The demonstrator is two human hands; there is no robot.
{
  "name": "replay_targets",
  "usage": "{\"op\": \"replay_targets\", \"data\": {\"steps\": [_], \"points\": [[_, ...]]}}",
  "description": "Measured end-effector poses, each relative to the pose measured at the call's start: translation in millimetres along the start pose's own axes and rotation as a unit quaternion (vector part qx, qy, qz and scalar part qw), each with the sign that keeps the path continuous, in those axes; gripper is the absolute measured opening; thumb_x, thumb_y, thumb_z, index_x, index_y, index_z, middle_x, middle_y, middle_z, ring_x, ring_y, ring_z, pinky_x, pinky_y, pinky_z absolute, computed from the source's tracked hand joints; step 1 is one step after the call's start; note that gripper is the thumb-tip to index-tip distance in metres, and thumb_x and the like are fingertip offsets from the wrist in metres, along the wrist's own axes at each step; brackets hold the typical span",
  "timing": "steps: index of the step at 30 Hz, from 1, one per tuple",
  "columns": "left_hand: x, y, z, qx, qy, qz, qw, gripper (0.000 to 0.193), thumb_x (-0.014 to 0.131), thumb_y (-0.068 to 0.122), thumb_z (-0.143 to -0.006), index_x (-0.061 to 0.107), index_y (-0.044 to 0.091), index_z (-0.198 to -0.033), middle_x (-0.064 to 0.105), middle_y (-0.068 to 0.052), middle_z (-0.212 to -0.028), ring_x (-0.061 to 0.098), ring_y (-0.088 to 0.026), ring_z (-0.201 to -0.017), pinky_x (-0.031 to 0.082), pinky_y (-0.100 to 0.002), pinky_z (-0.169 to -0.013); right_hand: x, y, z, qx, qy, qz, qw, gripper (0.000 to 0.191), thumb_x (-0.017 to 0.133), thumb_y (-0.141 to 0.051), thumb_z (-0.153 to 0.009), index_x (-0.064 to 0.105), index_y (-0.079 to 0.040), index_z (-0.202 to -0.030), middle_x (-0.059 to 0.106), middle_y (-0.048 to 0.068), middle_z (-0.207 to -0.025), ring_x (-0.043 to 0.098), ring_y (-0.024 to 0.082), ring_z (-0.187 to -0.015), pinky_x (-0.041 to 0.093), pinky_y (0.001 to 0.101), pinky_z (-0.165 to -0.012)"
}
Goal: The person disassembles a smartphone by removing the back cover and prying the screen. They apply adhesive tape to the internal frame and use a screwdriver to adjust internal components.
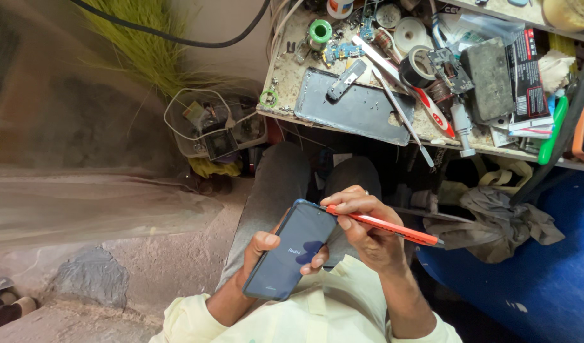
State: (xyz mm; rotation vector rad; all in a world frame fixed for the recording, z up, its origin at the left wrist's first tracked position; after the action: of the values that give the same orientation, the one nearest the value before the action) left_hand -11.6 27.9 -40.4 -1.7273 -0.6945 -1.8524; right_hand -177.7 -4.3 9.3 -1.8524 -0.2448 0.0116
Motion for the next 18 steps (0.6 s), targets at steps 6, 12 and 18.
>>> {"op": "replay_targets", "data": {"steps": [6, 12, 18], "points": [[2.8, -0.2, 0.7, 0.003, 0.005, -0.002, 1.0, 0.076, 0.07, 0.034, -0.081, 0.043, 0.011, -0.148, 0.056, -0.018, -0.126, 0.057, -0.03, -0.095, 0.049, -0.033, -0.075, 1.1, 1.5, 1.6, 0.004, 0.002, -0.008, 1.0, 0.016, 0.062, 0.007, -0.097, 0.067, -0.004, -0.108, 0.074, 0.018, -0.115, 0.062, 0.021, -0.104, 0.052, 0.0338, -0.091], [3.5, -0.3, 0.9, -0.002, 0.009, 0.006, 1.0, 0.075, 0.07, 0.032, -0.081, 0.042, 0.012, -0.148, 0.055, -0.017, -0.126, 0.057, -0.031, -0.096, 0.049, -0.034, -0.075, 1.8, 2.5, 1.2, 0.01, 0.001, -0.004, 1.0, 0.017, 0.062, 0.008, -0.097, 0.067, -0.005, -0.107, 0.074, 0.018, -0.115, 0.063, 0.021, -0.105, 0.053, 0.0334, -0.091], [2.9, -0.3, 1.4, 0.002, 0.011, 0.008, 1.0, 0.075, 0.07, 0.031, -0.081, 0.042, 0.012, -0.148, 0.054, -0.017, -0.127, 0.056, -0.031, -0.097, 0.049, -0.034, -0.075, 4.4, -1.3, -1.5, -0.003, -0.004, 0.028, 1.0, 0.018, 0.062, 0.009, -0.097, 0.068, -0.004, -0.108, 0.074, 0.016, -0.114, 0.063, 0.02, -0.102, 0.053, 0.0319, -0.089]]}}
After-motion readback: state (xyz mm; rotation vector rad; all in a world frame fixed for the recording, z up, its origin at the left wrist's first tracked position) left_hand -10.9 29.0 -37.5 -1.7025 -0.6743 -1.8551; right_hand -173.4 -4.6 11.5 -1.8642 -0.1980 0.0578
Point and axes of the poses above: each hand's wrist, its own z-axis away from the middle knuckle, its own x-axis out of the palm, y = z × x, the point moved 5 cm from there along -z, towards the middle knuckle
